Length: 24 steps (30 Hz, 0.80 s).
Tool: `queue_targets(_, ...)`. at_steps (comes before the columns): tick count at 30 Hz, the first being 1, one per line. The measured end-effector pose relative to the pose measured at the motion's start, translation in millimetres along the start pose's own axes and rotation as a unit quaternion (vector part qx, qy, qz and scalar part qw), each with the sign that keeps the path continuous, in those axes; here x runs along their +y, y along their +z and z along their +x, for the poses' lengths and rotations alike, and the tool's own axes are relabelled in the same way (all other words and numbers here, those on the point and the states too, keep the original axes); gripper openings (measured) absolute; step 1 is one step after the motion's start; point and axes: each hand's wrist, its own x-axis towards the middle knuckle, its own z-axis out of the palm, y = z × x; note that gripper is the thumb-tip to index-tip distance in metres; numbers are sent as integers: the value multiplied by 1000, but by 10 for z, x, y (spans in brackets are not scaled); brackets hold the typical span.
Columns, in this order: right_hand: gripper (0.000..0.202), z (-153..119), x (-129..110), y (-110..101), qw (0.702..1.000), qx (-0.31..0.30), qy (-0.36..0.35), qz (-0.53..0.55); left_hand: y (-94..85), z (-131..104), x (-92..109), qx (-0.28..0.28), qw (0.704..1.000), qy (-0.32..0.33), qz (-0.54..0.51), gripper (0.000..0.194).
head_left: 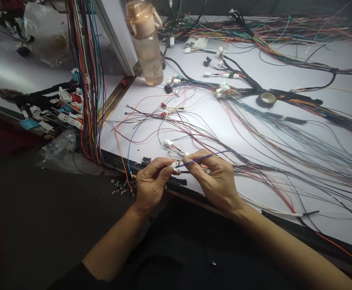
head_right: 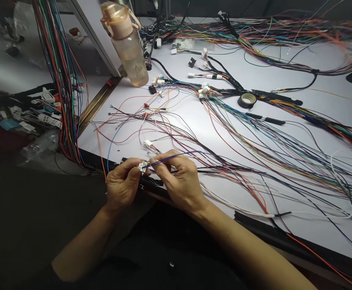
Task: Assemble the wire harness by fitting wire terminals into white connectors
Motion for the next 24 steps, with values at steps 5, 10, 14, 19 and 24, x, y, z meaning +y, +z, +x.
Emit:
queue_targets(5,10,25,32,-89,997,-50,-54,-7,-11,32,17,-17,1000,7,18,18)
queue_targets(10,10,57,27,-147,992,-64,-100,-51,-34,47,50,-38,998,24,52,14)
queue_targets(14,8,65,32,-152,990,-68,-115,-53,-58,73,101,-65,992,59,90,12)
queue_targets(19,10,57,52,-148,991,-67,-112,-40,-89,122,148,-92,980,100,142,14)
queue_targets(24,12,57,47,-174,992,-68,-98,-36,-99,132,140,-98,976,108,164,14)
